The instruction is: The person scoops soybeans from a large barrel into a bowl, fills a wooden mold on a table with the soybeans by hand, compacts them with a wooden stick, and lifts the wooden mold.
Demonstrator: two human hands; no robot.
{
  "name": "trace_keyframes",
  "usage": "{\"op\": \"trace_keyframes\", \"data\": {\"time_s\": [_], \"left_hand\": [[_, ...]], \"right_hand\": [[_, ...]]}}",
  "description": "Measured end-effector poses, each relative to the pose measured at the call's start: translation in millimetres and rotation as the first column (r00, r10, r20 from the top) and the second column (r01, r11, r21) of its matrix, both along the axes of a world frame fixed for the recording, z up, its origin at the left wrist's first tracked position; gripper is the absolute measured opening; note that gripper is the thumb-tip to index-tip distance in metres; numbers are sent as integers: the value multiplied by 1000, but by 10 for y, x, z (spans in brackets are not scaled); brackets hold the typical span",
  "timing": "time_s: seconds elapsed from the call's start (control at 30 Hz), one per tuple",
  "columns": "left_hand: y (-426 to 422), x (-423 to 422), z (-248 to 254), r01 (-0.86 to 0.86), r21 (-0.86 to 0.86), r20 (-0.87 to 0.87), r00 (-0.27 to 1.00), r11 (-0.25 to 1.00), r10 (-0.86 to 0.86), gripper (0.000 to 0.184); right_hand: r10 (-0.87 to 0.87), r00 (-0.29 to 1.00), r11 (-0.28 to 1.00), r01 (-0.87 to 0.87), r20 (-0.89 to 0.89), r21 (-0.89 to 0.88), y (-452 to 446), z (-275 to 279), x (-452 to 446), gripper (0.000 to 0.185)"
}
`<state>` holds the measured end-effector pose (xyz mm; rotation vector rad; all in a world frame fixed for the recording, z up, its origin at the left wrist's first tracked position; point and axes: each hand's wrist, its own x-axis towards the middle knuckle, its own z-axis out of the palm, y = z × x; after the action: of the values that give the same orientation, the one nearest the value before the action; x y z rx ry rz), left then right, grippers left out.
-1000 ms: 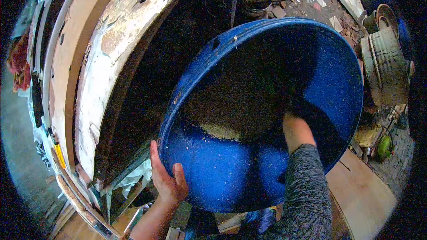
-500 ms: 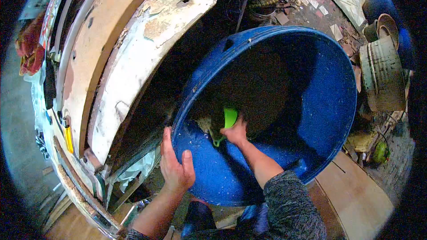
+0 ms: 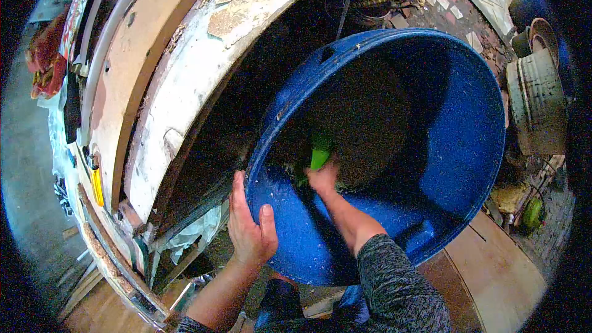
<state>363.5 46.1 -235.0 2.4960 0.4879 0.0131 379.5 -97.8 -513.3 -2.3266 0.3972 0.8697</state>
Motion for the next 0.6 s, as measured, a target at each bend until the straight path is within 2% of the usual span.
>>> {"op": "trace_keyframes", "data": {"time_s": [0.07, 0.1, 0.13, 0.17, 0.23, 0.27, 0.3, 0.37, 0.47, 0.53, 0.6], "left_hand": [[-6, 8, 33, -13, -41, -20, 1000, 999, 12, 68], [-12, 9, 43, -27, -84, -40, 999, 996, 24, 67], [-17, 8, 38, -27, -84, -35, 999, 996, 24, 67], [-21, 8, 25, -20, -76, -25, 1000, 997, 18, 67], [-10, 15, 21, -15, -65, -11, 1000, 998, 14, 66], [-12, 12, 29, -18, -69, -16, 1000, 997, 17, 66], [-15, 16, 27, -19, -74, -20, 1000, 997, 18, 65], [-16, 12, 44, -15, -79, -24, 1000, 997, 13, 65], [1, 10, 5, -8, -60, 3, 1000, 998, 8, 67], [8, -6, -8, -4, -46, 13, 1000, 999, 4, 69], [7, 4, -1, 10, -24, 23, 1000, 1000, -10, 68]], "right_hand": [[22, 1000, 999, -23, 9, 23, 8, -66, -75, 88], [24, 1000, 999, -24, 11, 23, -88, -53, 29, 88], [5, 973, 995, 18, -232, 97, -299, -53, 233, 69], [6, 887, 984, 77, -462, 160, -509, -71, 381, 53], [21, 927, 991, 30, -375, 130, -747, -324, 353, 47], [208, 933, 973, -166, -295, 160, -771, -338, 295, 45], [354, 899, 935, -335, -257, 117, -767, -899, 137, 44], [618, 765, 777, -630, -183, -9, -755, -1956, -162, 42], [289, 948, 944, -305, -130, -129, -539, -1052, 287, 44], [206, 974, 961, -220, -97, -166, -395, -905, 409, 48], [206, 976, 962, -214, -68, -170, -217, -881, 419, 54]]}}
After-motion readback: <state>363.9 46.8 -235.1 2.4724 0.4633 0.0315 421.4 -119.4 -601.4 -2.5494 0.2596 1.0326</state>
